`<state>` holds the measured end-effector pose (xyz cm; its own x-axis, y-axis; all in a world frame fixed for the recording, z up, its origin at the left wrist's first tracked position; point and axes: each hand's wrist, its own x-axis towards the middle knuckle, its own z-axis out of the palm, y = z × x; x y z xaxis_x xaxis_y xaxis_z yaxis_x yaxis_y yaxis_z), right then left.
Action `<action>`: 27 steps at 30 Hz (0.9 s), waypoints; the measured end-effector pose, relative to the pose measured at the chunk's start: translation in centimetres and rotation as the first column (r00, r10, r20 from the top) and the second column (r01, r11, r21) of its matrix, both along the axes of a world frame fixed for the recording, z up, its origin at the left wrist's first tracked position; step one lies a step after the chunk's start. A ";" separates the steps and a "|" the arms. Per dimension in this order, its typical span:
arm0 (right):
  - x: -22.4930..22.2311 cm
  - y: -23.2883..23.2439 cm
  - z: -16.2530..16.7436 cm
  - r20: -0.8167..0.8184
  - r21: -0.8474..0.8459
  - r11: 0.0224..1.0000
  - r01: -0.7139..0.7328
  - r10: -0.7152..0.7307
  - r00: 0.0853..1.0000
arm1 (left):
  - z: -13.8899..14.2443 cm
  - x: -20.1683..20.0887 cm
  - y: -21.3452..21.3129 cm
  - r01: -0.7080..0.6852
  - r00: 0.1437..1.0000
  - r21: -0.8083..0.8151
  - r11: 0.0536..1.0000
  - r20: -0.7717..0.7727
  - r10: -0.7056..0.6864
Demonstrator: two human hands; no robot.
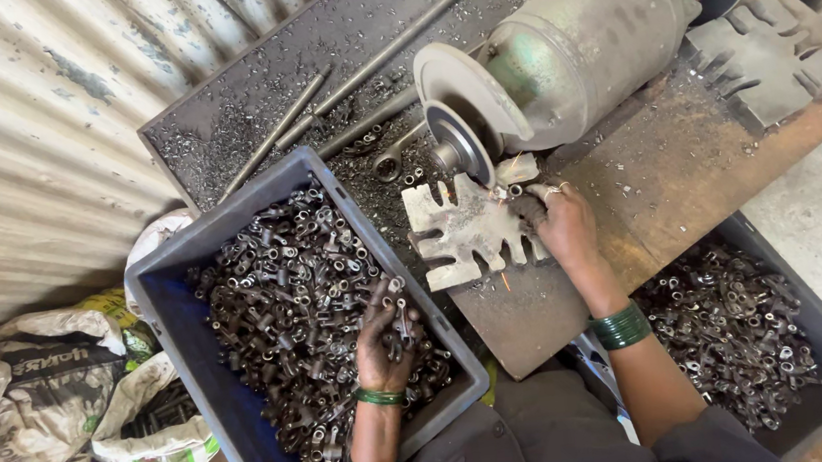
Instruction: The person picks small metal castings one at a time from a bin, holds each against a running bench grinder to grind off excess material, producing sparks, and places the ground pieces into a second bin. The person repeats this grinding cycle continuously across the episode.
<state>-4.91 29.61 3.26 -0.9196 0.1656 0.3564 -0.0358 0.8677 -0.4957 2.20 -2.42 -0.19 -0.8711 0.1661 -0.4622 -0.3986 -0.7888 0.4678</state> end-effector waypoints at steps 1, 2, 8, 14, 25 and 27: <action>0.0 0.1 0.1 -0.008 -0.003 1.000 0.001 -0.001 1.000 | -0.3 0.1 0.1 0.000 1.000 0.017 1.000 -0.017 0.000; 0.1 0.2 0.2 -0.017 -0.007 1.000 0.002 -0.002 1.000 | -0.5 0.1 0.1 0.001 1.000 0.005 1.000 -0.009 -0.001; 0.8 -0.1 0.9 0.022 -0.093 0.994 -0.059 0.062 0.998 | -1.3 0.3 0.1 -0.050 0.997 0.039 0.998 0.062 0.047; 0.2 -0.3 1.1 0.059 -0.071 0.995 -0.063 0.067 0.996 | -1.0 0.6 0.0 -0.081 0.995 0.136 0.987 0.073 0.072; -1.0 0.1 0.2 0.119 0.005 0.998 -0.057 0.056 0.991 | -0.3 0.6 0.2 -0.029 0.999 -0.024 0.999 0.019 0.030; -1.2 0.0 0.5 0.069 -0.029 0.997 -0.072 0.073 0.995 | -0.6 0.6 0.2 -0.032 0.999 -0.016 0.999 -0.007 0.031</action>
